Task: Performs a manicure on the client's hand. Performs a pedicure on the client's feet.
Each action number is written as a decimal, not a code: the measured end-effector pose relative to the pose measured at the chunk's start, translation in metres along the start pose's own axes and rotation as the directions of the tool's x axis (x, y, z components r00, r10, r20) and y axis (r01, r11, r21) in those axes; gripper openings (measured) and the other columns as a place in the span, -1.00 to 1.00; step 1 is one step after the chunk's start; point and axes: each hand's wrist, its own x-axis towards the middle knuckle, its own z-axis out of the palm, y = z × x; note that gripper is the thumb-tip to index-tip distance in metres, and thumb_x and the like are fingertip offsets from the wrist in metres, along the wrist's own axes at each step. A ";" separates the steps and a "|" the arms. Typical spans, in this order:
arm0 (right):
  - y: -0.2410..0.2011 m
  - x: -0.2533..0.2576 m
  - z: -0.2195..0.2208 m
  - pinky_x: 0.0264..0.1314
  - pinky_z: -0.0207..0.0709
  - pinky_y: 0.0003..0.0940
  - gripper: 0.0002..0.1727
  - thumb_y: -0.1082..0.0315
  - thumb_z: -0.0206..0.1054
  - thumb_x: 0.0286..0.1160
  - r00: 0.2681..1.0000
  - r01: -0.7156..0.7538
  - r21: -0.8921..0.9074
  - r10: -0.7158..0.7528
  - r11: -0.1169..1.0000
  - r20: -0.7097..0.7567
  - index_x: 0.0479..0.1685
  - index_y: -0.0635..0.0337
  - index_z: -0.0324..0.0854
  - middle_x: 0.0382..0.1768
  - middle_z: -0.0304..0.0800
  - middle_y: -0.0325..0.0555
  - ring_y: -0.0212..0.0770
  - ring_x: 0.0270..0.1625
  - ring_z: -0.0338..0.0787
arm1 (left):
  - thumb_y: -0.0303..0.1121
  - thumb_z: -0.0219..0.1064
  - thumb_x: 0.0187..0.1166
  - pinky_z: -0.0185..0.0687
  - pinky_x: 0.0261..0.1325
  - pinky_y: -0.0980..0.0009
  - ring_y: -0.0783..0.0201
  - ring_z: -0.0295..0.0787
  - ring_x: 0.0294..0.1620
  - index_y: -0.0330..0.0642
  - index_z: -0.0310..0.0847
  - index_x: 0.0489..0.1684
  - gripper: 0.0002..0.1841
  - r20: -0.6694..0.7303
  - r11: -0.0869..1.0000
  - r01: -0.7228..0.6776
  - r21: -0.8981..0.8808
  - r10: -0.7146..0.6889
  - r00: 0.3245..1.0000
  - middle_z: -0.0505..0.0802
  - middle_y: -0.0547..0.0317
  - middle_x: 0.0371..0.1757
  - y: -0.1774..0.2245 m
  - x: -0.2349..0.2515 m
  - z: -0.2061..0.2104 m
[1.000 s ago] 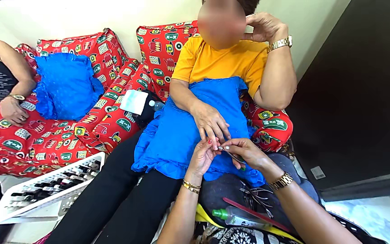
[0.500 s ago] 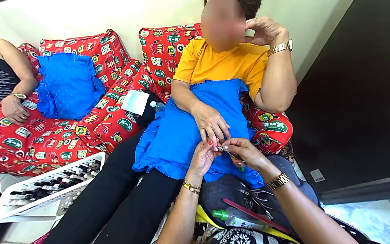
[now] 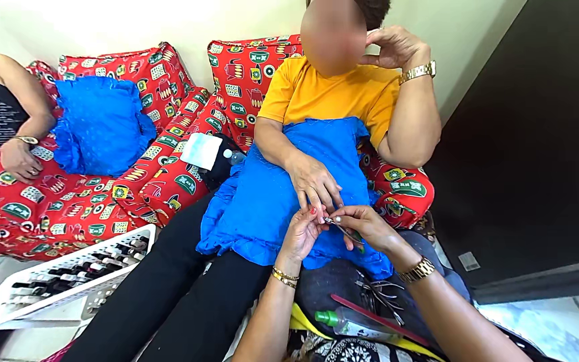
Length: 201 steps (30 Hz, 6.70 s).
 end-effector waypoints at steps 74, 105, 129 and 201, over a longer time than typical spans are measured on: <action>-0.011 -0.009 0.003 -0.68 0.47 -0.68 -0.78 0.42 0.18 0.69 0.999 0.041 -0.107 -0.042 0.993 -0.003 -0.02 0.22 0.77 -0.61 0.68 -0.43 -0.58 -0.74 0.53 | -0.27 0.37 0.60 0.78 -0.02 0.38 0.34 0.85 -0.23 -0.11 0.79 -0.22 -0.85 0.019 1.000 -0.002 -0.024 0.002 1.000 0.88 0.21 -0.31 -0.001 0.000 -0.001; -0.012 0.001 -0.003 -0.69 0.34 -0.71 -0.81 0.39 0.19 0.69 0.994 0.006 -0.199 0.016 0.980 0.107 -0.08 0.20 0.74 -0.60 0.61 -0.45 -0.62 -0.75 0.41 | -0.32 0.35 0.61 0.78 0.00 0.37 0.33 0.85 -0.23 -0.15 0.80 -0.23 -0.86 0.014 1.000 -0.013 -0.024 0.013 1.000 0.88 0.19 -0.31 -0.002 0.000 -0.001; 0.048 -0.017 0.025 -0.50 0.64 -0.57 -0.82 0.37 0.19 0.63 0.965 0.263 0.318 -0.254 0.911 -0.073 -0.32 0.04 0.67 -0.57 0.76 -0.37 -0.49 -0.62 0.70 | -0.10 0.40 0.61 0.77 0.11 0.37 0.29 0.87 0.02 -0.08 0.84 -0.10 -0.75 0.207 1.000 0.009 0.010 -0.011 0.978 0.92 0.13 -0.06 -0.002 0.003 -0.011; 0.051 -0.014 0.046 -0.73 0.39 -0.64 -0.70 0.45 -0.01 0.72 0.968 0.222 0.529 -0.120 0.819 -0.220 -0.03 0.25 0.69 -0.74 0.53 -0.38 -0.55 -0.80 0.44 | -0.22 0.39 0.61 0.75 0.14 0.32 0.26 0.85 -0.06 -0.15 0.80 -0.12 -0.81 0.119 0.992 0.003 -0.123 0.012 0.993 0.88 0.13 -0.18 -0.009 0.001 0.001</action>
